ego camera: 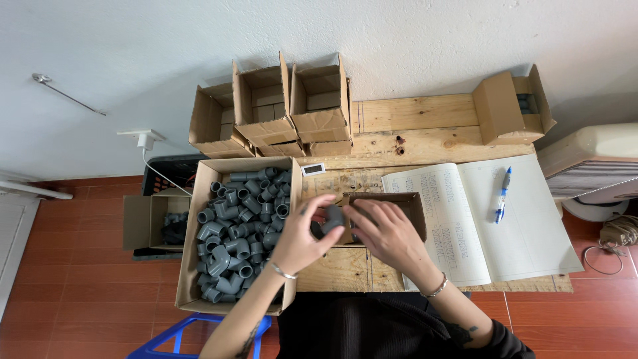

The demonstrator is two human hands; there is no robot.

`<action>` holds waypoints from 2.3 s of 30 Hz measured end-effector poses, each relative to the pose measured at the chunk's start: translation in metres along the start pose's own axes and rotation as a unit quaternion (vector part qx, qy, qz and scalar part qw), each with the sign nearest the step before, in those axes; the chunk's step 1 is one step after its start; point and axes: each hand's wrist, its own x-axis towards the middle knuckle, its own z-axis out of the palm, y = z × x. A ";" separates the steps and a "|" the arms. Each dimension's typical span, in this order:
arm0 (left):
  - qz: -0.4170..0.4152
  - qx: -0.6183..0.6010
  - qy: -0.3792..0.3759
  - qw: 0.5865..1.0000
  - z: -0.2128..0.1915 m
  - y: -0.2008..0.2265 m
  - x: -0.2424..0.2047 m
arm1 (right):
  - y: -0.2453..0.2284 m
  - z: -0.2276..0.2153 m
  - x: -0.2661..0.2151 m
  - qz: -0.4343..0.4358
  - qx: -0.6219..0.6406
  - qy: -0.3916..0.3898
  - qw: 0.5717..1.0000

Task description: The person repeatedly picks gray plastic pipe fittings from a large box, measures them with a tape measure, and records the measurements in a notebook. The person also places some fittings into a smaller box and moves a cardboard box on the table.

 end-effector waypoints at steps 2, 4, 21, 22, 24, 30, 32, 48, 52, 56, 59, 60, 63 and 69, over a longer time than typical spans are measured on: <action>-0.029 -0.063 -0.013 0.998 0.012 0.007 0.003 | -0.003 0.006 0.001 -0.025 -0.001 0.030 0.999; -0.057 -0.125 -0.026 0.990 0.018 0.010 0.005 | -0.002 0.007 0.003 -0.051 -0.003 0.059 0.997; -0.079 0.469 -0.331 0.815 0.048 -0.063 -0.008 | 0.045 0.031 -0.014 0.163 0.008 0.011 0.987; -0.079 0.468 -0.331 0.815 0.048 -0.063 -0.006 | 0.047 0.035 -0.016 0.163 0.008 0.010 0.987; -0.125 0.454 -0.353 0.809 0.049 -0.063 -0.002 | 0.052 0.043 -0.021 0.213 0.080 0.025 0.973; -0.111 0.419 -0.279 0.857 0.037 -0.057 0.001 | 0.039 0.019 -0.003 0.273 0.233 0.095 0.929; -0.085 0.412 -0.228 0.878 0.026 -0.043 0.006 | 0.038 0.017 -0.001 0.289 0.252 0.097 0.918; -0.117 -0.214 -0.170 0.955 0.004 -0.011 0.008 | 0.045 0.025 -0.002 0.394 0.425 0.129 0.805; -0.135 -0.233 -0.200 0.942 0.000 -0.006 0.008 | 0.042 0.024 0.000 0.404 0.429 0.129 0.797; -0.151 -0.242 -0.231 0.930 -0.003 -0.005 0.008 | 0.042 0.019 0.002 0.401 0.437 0.131 0.794; -0.158 -0.242 -0.239 0.927 -0.003 -0.005 0.008 | 0.041 0.019 0.001 0.400 0.438 0.135 0.794; -0.159 -0.241 -0.241 0.926 -0.003 -0.005 0.008 | 0.042 0.018 0.001 0.401 0.439 0.139 0.792; -0.161 -0.238 -0.244 0.926 -0.003 -0.006 0.008 | 0.040 0.018 0.002 0.398 0.437 0.142 0.794; -0.164 -0.236 -0.253 0.924 -0.006 -0.004 0.010 | 0.041 0.017 0.001 0.403 0.429 0.140 0.796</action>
